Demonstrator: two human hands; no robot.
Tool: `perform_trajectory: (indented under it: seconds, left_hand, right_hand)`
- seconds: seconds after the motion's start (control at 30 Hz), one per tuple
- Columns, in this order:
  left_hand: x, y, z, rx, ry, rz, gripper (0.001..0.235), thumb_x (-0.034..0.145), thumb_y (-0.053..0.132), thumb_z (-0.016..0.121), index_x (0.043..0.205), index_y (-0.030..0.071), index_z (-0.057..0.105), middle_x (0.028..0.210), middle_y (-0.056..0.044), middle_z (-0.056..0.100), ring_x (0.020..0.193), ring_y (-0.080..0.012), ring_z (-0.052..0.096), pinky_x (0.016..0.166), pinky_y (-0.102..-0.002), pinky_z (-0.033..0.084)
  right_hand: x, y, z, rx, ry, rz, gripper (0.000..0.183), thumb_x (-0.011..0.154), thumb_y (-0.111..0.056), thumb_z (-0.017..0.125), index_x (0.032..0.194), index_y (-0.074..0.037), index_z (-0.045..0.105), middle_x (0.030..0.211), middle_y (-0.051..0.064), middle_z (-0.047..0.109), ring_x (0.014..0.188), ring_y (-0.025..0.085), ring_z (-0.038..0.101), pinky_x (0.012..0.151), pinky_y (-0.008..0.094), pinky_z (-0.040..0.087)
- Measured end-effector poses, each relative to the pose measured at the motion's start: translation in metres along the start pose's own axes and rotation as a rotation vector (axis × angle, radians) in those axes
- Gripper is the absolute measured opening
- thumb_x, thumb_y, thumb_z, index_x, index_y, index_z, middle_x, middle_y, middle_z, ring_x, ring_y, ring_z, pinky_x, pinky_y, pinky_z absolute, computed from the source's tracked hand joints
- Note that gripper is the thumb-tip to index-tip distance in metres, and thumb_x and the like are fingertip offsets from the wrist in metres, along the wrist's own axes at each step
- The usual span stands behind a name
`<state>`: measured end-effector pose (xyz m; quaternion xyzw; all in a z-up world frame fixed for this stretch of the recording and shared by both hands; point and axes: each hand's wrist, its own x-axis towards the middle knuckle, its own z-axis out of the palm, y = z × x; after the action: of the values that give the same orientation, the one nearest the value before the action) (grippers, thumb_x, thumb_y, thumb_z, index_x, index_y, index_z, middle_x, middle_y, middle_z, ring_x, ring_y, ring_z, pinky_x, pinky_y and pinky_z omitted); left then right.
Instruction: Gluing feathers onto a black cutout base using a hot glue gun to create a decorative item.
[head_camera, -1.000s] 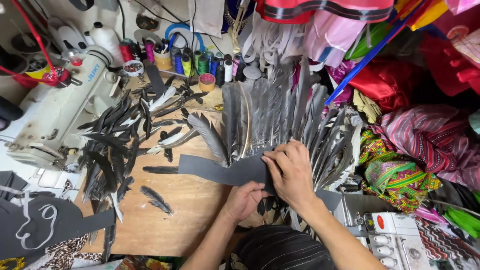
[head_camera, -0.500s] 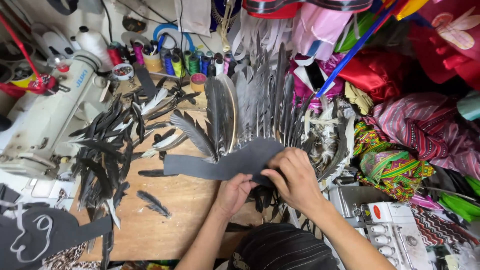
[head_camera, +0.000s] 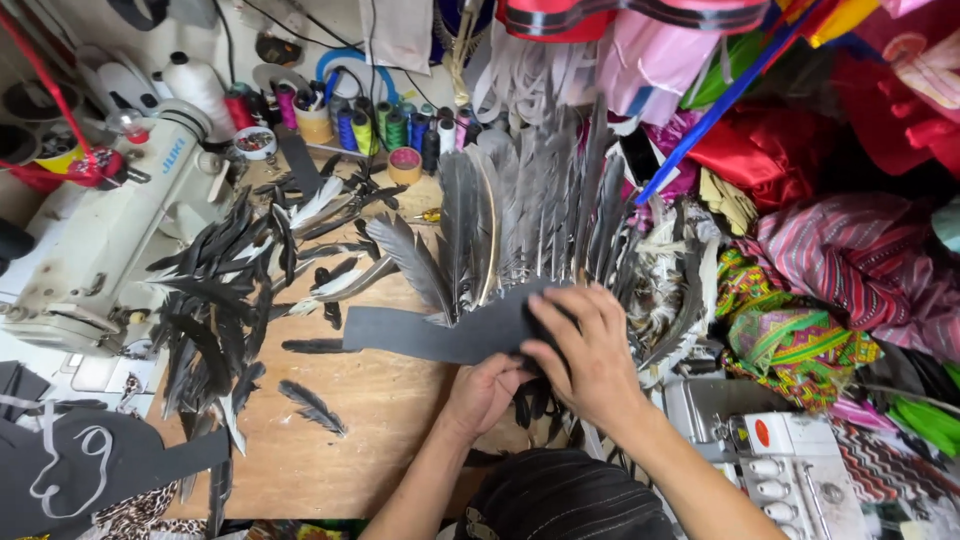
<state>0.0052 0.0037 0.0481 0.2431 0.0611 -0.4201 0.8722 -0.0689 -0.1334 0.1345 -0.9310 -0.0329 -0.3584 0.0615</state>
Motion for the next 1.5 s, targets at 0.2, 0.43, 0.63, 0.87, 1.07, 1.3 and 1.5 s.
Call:
perform_trajectory:
  seconds: [0.2,0.43,0.63,0.87,1.07,1.3,1.5]
  left_hand:
    - [0.032,-0.026,-0.044,0.028,-0.003,-0.024,0.017,0.098,-0.007,0.066,0.091,-0.010,0.082,0.083,-0.011,0.066,0.089,-0.0255,0.064,0.099,-0.047,0.062]
    - [0.009,-0.011,-0.021,0.012,0.056,-0.029,0.014,0.091,-0.013,0.075,0.078,-0.012,0.077,0.074,-0.010,0.061,0.080,-0.0267,0.067,0.090,-0.046,0.063]
    - [0.007,-0.019,-0.010,0.015,0.054,-0.021,0.005,0.090,-0.014,0.077,0.087,-0.016,0.080,0.080,-0.010,0.056,0.080,-0.0260,0.061,0.086,-0.049,0.062]
    - [0.027,-0.040,-0.045,0.069,0.051,-0.050,0.005,0.087,-0.013,0.080,0.089,-0.008,0.080,0.087,-0.006,0.063,0.083,-0.0259,0.066,0.087,-0.045,0.063]
    - [0.032,-0.053,-0.064,0.075,0.081,-0.068,0.005,0.085,-0.014,0.081,0.088,-0.011,0.078,0.087,-0.009,0.061,0.082,-0.0267,0.066,0.085,-0.047,0.065]
    - [0.032,-0.001,-0.090,-0.012,0.128,0.013,0.012,0.091,-0.008,0.073,0.101,-0.012,0.078,0.097,-0.012,0.069,0.085,-0.0269,0.071,0.088,-0.048,0.062]
    - [0.034,0.019,-0.121,0.001,0.114,0.001,0.013,0.091,-0.005,0.071,0.101,-0.003,0.079,0.098,-0.009,0.076,0.084,-0.0235,0.073,0.089,-0.041,0.062]
  right_hand:
    - [0.008,-0.008,0.006,-0.066,-0.081,-0.039,0.063,0.110,-0.060,0.050,0.160,-0.022,0.062,0.167,0.015,0.050,0.150,0.043,0.043,0.129,0.064,0.032]
    - [-0.013,0.015,0.011,0.038,0.050,0.008,0.037,0.102,-0.043,0.076,0.133,-0.023,0.079,0.141,0.005,0.068,0.136,0.034,0.058,0.126,0.056,0.040]
    - [0.019,0.013,0.010,0.151,0.086,0.104,0.051,0.097,-0.037,0.085,0.143,-0.018,0.076,0.137,0.007,0.067,0.135,0.038,0.054,0.127,0.059,0.039]
    - [0.010,-0.001,0.021,0.238,0.230,0.215,0.015,0.102,-0.023,0.082,0.114,-0.014,0.086,0.103,0.003,0.066,0.112,0.031,0.059,0.122,0.055,0.044]
    - [-0.002,0.018,0.035,0.119,0.192,0.126,0.018,0.107,-0.025,0.074,0.097,-0.010,0.072,0.095,0.006,0.058,0.104,0.033,0.058,0.119,0.056,0.047]
    - [-0.057,0.077,0.018,0.148,0.105,0.265,0.024,0.117,-0.021,0.056,0.096,-0.009,0.059,0.098,0.009,0.055,0.102,0.036,0.058,0.113,0.054,0.049]
    - [-0.082,0.096,-0.001,0.142,0.018,0.456,0.049,0.122,-0.026,0.057,0.076,-0.010,0.049,0.076,0.008,0.048,0.081,0.035,0.057,0.091,0.047,0.050]
